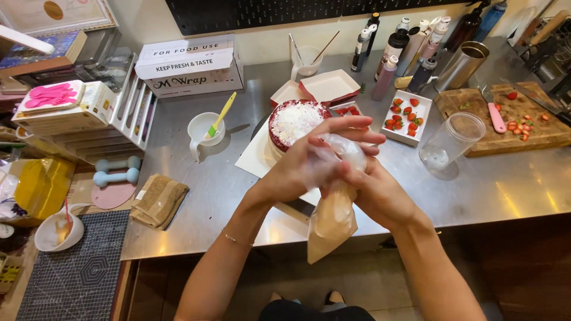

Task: Piping whipped cream onto a red velvet cake and then transferring additional cream from a bowl to a piping bag.

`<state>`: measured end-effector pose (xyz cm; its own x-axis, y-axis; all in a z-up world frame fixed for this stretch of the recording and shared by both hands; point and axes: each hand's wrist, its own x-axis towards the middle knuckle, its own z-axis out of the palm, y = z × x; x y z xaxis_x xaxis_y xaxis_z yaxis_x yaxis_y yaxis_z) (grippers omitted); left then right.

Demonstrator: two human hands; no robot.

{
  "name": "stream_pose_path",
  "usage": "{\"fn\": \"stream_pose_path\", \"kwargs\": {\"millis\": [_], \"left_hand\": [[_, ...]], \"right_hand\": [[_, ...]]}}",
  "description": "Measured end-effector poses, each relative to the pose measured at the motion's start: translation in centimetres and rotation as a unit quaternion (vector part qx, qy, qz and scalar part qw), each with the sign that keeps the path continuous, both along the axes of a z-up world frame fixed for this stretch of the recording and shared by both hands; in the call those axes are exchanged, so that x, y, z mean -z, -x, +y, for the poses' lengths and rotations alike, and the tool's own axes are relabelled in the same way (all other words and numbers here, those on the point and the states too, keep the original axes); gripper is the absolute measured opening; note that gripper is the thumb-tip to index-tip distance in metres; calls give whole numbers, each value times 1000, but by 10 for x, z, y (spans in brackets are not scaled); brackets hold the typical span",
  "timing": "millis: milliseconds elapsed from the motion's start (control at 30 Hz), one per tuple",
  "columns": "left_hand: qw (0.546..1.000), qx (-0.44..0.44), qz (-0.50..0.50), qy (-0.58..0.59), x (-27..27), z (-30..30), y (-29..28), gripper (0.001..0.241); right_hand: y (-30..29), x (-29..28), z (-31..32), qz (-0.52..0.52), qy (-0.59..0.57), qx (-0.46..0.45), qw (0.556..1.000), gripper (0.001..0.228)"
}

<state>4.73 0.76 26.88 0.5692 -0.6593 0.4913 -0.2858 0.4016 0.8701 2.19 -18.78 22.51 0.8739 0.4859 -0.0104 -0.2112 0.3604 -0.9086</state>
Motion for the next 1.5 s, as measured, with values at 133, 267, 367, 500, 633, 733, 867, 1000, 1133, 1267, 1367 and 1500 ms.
{"fn": "stream_pose_path", "kwargs": {"millis": [133, 267, 367, 500, 633, 733, 867, 1000, 1133, 1267, 1367, 1500], "left_hand": [[991, 22, 114, 63, -2, -2, -12, 77], [899, -28, 403, 171, -49, -17, -4, 62], [874, -56, 448, 179, -14, -33, -44, 43], [830, 77, 462, 303, 23, -38, -97, 45], [774, 64, 492, 392, 53, -44, -131, 42], [757, 69, 487, 432, 84, -50, -151, 43], [813, 37, 429, 392, 57, -51, -95, 46], [954, -129, 186, 197, 21, -68, 9, 43], [926, -342, -154, 30, 14, -133, 78, 13], [745, -418, -425, -300, 53, -195, 73, 21], [253, -284, -643, -664, 103, -223, 52, 38], [-372, 112, -640, -663, 351, -191, 120, 50]], "right_hand": [[1, -7, 23, -115, -107, 8, 988, 41], [-16, 17, 24, -6, -241, 28, 970, 21], [-15, 1, 33, -20, -228, -114, 967, 34], [-6, -29, 40, -34, -66, -250, 966, 52], [2, -35, 33, -65, 11, -231, 971, 50], [7, -26, 24, -61, 25, -257, 964, 50], [20, -9, 6, -43, -53, -139, 988, 59], [38, -15, -13, -223, 23, 144, 964, 74], [32, 30, -31, -229, 115, 345, 903, 63], [30, 46, -8, -311, 231, 500, 774, 51], [3, 117, -69, -153, 98, 478, 859, 36], [-15, 176, -18, -201, -88, 565, 796, 39]]}}
